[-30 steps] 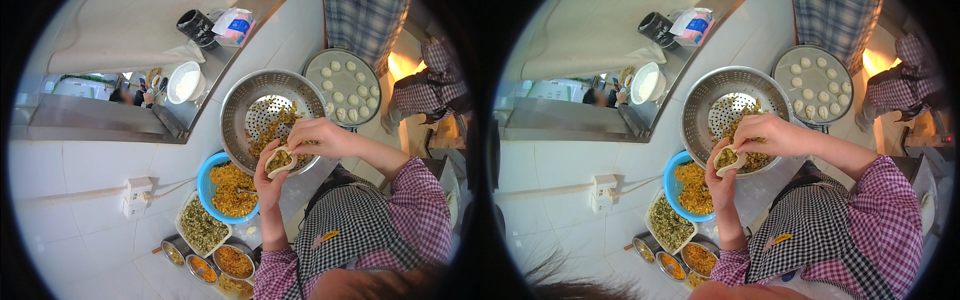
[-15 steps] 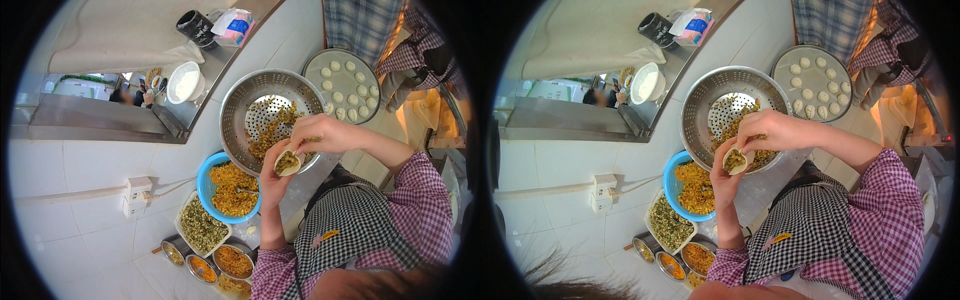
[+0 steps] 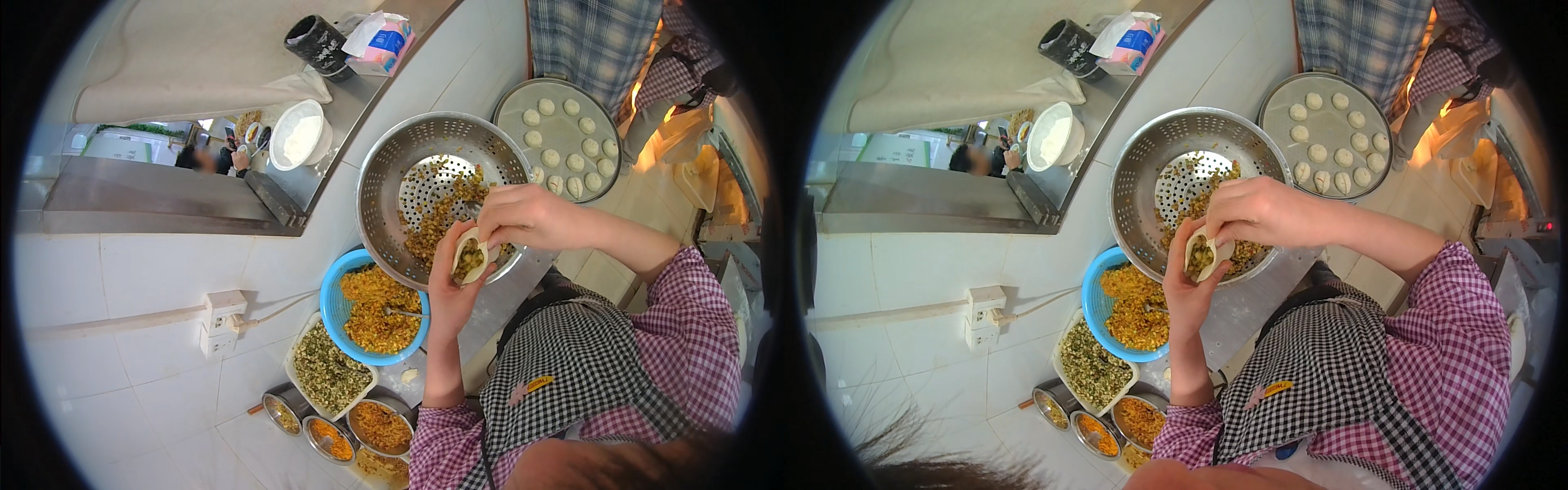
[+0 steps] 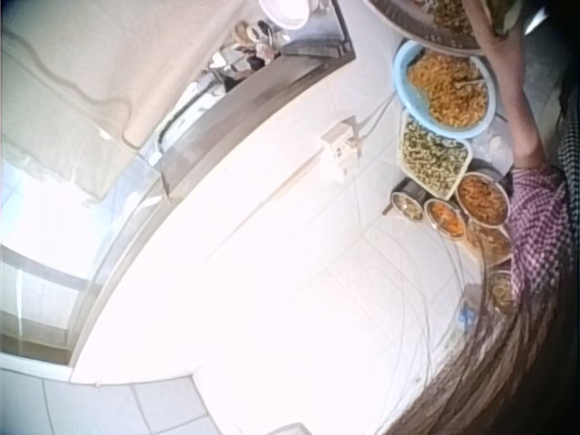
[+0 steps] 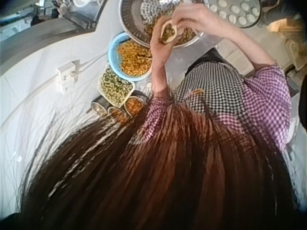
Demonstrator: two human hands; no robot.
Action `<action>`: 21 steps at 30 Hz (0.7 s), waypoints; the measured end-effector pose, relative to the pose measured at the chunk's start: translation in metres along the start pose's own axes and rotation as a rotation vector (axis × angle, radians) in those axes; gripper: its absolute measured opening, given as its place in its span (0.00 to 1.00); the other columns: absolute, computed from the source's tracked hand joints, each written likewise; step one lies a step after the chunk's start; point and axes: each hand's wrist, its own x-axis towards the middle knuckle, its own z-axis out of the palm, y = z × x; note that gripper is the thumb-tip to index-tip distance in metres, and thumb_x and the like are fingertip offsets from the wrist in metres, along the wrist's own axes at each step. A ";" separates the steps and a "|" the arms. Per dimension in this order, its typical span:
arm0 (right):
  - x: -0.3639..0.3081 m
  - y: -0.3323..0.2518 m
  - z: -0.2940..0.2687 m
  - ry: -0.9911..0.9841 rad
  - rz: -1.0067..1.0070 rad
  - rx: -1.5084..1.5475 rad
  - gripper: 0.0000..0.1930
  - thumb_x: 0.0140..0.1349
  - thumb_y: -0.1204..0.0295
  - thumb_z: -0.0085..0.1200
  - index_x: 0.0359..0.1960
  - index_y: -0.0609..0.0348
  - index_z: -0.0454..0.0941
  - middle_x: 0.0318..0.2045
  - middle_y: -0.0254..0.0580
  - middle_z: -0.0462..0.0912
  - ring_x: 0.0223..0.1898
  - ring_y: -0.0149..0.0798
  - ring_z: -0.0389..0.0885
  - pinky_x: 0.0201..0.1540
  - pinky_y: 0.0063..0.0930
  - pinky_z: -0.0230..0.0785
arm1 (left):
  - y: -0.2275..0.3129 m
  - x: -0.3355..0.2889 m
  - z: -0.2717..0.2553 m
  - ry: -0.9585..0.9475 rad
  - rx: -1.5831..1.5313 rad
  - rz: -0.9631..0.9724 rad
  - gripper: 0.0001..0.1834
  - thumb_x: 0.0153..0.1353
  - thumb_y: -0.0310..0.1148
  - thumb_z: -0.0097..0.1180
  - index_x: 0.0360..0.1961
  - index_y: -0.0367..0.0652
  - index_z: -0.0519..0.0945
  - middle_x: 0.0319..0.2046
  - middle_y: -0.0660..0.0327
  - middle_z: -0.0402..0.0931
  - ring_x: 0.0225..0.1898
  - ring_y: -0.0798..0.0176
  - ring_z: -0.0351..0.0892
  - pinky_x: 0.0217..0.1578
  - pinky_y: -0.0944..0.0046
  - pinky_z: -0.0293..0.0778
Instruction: The person fills round dough wrappers with different fillings from several bowls, pleats the edges to seal them, and places the finished buns into a steamer tray. The person repeats this process multiple times with different fillings.
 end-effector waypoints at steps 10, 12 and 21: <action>0.004 0.000 -0.004 -0.067 -0.025 0.008 0.09 0.58 0.73 0.66 0.38 0.63 0.81 0.35 0.43 0.82 0.39 0.46 0.80 0.43 0.38 0.74 | 0.018 0.014 -0.006 -0.095 0.204 0.014 0.39 0.57 0.18 0.68 0.70 0.38 0.67 0.62 0.56 0.73 0.59 0.61 0.75 0.56 0.63 0.76; 0.003 -0.004 -0.006 -0.072 0.029 0.035 0.10 0.58 0.73 0.66 0.38 0.63 0.82 0.35 0.43 0.82 0.40 0.46 0.80 0.43 0.38 0.74 | 0.024 0.015 -0.008 -0.092 0.127 -0.087 0.41 0.56 0.20 0.69 0.70 0.38 0.66 0.63 0.55 0.72 0.59 0.59 0.76 0.57 0.62 0.77; -0.007 -0.005 0.014 0.201 0.157 0.064 0.07 0.60 0.76 0.65 0.38 0.62 0.83 0.34 0.41 0.84 0.39 0.40 0.84 0.43 0.32 0.77 | 0.002 0.001 -0.001 -0.025 -0.588 -0.274 0.50 0.50 0.22 0.75 0.73 0.40 0.61 0.66 0.54 0.69 0.60 0.56 0.76 0.59 0.56 0.79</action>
